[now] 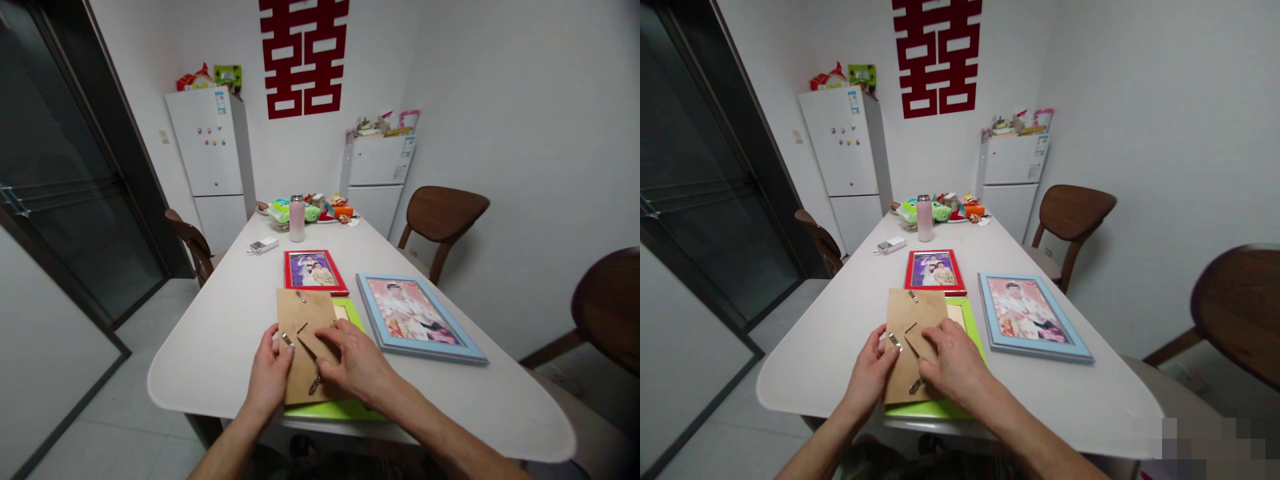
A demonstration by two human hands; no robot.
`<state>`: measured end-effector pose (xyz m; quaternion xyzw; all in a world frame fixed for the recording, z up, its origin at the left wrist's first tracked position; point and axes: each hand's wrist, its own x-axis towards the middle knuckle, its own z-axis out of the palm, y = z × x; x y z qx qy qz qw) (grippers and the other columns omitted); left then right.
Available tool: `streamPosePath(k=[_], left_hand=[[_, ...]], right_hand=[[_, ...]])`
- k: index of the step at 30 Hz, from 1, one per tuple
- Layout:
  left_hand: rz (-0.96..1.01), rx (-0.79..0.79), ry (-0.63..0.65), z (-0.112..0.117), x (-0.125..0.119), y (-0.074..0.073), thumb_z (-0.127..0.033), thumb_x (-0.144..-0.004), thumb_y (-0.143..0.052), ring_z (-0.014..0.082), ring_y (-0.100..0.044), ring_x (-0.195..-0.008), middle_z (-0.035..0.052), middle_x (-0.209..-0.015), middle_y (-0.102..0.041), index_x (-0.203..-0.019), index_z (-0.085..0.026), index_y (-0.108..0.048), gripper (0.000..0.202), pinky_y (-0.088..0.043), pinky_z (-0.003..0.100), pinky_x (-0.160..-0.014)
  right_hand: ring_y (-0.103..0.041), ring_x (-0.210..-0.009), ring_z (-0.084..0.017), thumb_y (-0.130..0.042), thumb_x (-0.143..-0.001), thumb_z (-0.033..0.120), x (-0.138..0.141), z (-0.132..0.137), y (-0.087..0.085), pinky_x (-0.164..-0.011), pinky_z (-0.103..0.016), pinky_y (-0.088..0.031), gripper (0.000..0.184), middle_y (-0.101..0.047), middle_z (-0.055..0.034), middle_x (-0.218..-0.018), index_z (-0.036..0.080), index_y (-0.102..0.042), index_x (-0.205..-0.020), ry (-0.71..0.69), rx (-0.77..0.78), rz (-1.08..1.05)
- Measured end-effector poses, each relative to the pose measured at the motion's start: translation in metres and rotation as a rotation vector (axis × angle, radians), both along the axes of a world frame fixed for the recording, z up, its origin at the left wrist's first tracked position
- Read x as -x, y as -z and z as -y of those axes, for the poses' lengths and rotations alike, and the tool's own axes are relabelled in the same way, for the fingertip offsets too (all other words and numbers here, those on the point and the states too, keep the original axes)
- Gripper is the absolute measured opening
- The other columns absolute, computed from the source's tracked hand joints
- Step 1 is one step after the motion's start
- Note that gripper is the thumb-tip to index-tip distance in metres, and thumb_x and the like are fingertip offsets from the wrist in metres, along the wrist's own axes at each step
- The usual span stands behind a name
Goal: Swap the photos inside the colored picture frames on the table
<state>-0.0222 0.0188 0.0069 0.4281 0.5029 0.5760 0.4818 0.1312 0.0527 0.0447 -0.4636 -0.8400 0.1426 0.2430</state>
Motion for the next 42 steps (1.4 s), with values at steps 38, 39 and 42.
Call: streamPosePath(k=[38, 39, 42], left_hand=[[-0.94, -0.594, 0.226, 0.022, -0.06, -0.029, -0.016, -0.071, -0.051, 0.0221, -0.047, -0.097, 0.0105, -0.106, -0.052, -0.118, -0.015, -0.035, 0.05, -0.041, 0.036, -0.083], [-0.944, -0.609, 0.2, 0.023, -0.054, -0.031, -0.013, -0.072, -0.048, 0.0204, -0.05, -0.09, 0.0092, -0.099, -0.055, -0.118, -0.015, -0.035, 0.048, -0.043, 0.033, -0.078], [-0.89, -0.551, 0.001, 0.026, -0.028, -0.039, -0.01, -0.073, -0.043, 0.0163, -0.053, -0.076, 0.0066, -0.089, -0.056, -0.118, -0.016, -0.036, 0.046, -0.045, 0.028, -0.069]], right_hand=[[-0.052, -0.045, -0.012, -0.057, -0.063, 0.031, -0.043, -0.009, -0.001, -0.047, -0.024, -0.042, 0.08, -0.057, 0.0043, -0.057, 0.021, -0.016, -0.13, 0.195, 0.743, -0.956], [-0.051, -0.044, -0.011, -0.056, -0.063, 0.031, -0.044, -0.012, 0.003, -0.044, -0.023, -0.04, 0.08, -0.057, 0.0044, -0.056, 0.019, -0.016, -0.131, 0.21, 0.714, -0.915], [-0.052, -0.047, -0.013, -0.051, -0.065, 0.029, -0.049, -0.023, 0.014, -0.044, -0.023, -0.039, 0.075, -0.056, 0.0028, -0.056, 0.011, -0.019, -0.13, 0.272, 0.588, -0.684]])
